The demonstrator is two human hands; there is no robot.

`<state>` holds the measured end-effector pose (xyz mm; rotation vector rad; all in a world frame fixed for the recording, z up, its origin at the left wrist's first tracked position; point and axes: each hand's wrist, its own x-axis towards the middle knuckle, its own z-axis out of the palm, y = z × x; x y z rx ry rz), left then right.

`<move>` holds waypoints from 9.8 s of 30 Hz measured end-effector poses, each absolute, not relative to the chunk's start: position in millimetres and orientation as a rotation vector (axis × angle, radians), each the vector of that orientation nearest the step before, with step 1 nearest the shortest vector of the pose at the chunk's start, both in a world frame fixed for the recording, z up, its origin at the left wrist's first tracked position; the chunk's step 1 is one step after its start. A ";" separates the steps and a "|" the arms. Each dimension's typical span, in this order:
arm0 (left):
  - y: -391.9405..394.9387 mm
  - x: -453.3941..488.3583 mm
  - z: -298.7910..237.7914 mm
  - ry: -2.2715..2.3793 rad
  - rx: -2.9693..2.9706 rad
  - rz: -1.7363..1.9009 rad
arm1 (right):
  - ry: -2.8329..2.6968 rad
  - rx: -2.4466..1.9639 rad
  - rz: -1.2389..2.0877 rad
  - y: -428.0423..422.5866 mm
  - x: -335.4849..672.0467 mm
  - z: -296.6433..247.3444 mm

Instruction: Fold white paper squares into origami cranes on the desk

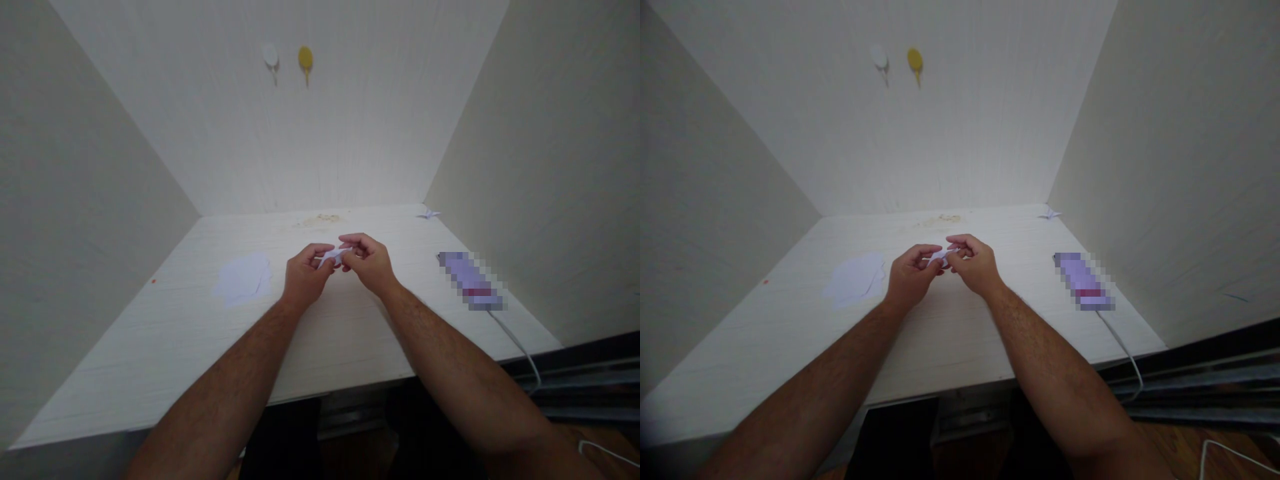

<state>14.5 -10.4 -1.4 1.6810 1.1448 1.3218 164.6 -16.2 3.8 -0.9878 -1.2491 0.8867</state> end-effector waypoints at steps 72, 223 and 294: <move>-11.1 21.0 -1.1 0.959 1.331 1.299 | -1.167 -0.954 1.006 -16.9 160.4 7.3; -8.2 19.7 -4.8 0.856 1.192 1.264 | -1.161 -0.982 1.075 -15.0 162.1 2.9; -4.8 21.9 -2.6 0.820 1.015 1.338 | -1.530 -1.038 0.420 -10.4 177.7 -9.3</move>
